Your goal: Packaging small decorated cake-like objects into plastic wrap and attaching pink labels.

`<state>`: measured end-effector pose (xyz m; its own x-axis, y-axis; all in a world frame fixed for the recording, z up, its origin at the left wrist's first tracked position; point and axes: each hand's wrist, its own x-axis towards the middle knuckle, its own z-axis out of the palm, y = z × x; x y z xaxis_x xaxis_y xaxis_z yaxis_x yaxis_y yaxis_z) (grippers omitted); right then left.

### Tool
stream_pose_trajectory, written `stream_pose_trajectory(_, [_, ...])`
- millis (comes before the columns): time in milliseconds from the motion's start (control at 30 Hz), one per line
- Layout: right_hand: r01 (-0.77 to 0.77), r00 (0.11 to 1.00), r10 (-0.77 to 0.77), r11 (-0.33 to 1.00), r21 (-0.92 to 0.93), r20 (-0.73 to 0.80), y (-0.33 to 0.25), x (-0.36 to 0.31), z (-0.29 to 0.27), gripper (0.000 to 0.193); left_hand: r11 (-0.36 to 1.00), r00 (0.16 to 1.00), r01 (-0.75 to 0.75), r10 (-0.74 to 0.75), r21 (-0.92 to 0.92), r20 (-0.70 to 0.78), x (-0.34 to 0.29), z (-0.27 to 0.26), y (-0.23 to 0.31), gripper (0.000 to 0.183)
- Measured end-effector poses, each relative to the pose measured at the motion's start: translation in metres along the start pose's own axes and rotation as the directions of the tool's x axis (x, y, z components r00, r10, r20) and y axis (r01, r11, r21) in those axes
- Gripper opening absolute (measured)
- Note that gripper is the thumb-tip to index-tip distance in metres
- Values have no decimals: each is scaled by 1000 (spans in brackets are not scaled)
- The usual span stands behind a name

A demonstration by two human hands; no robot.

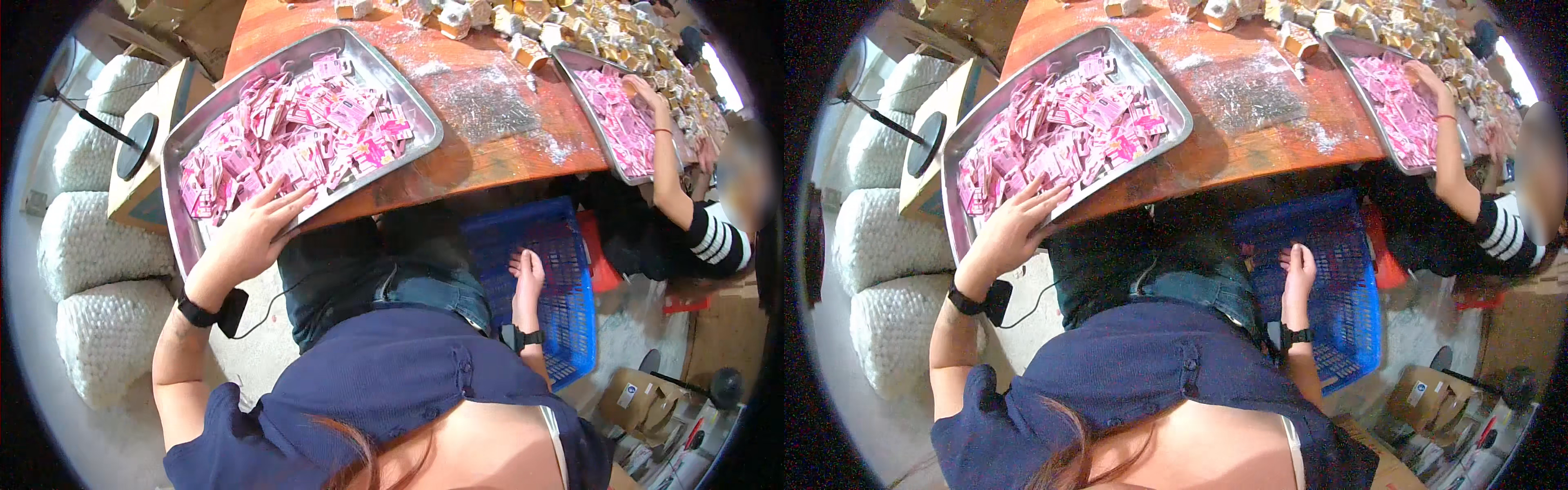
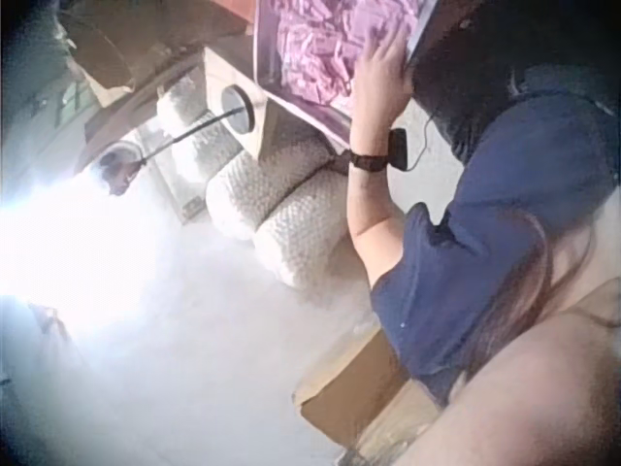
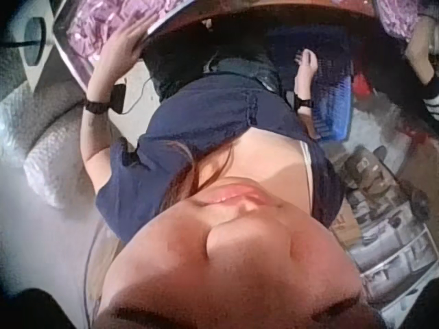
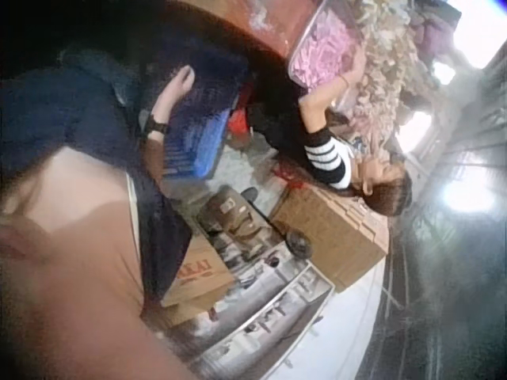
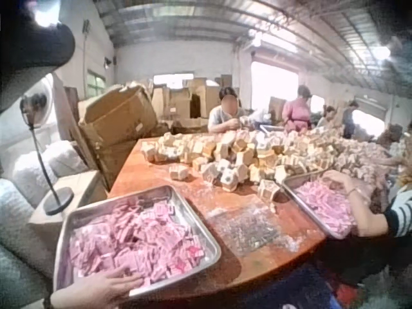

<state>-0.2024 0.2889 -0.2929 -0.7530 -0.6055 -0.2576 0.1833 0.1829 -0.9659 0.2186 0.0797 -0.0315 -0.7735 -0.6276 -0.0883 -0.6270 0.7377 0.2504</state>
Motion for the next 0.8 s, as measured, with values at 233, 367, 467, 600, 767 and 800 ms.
stream_pose_trajectory(233, [336,942,-336,941,-35,-4,-81,-33,21,27,998,997,-62,62,13,41,-5,-6,-16,55])
stream_pose_trajectory(367, [496,859,-478,866,-64,183,-120,-72,57,23,982,981,-187,187,16,-47,-10,-8,-31,55])
stream_pose_trajectory(467, [668,718,-605,738,-96,344,-160,-91,88,15,970,973,-202,215,137,-89,-16,-9,-36,56])
stream_pose_trajectory(600, [881,429,-680,459,-111,594,-248,-103,139,20,997,978,-74,73,3,-197,-15,-19,-47,50])
stream_pose_trajectory(767, [351,454,-172,936,2,874,-308,-73,239,56,964,953,166,-212,-209,-218,18,-48,-113,58])
stream_pose_trajectory(800, [650,392,-303,760,-28,869,-309,-50,260,61,962,952,168,-215,-216,-217,32,-50,-121,58])
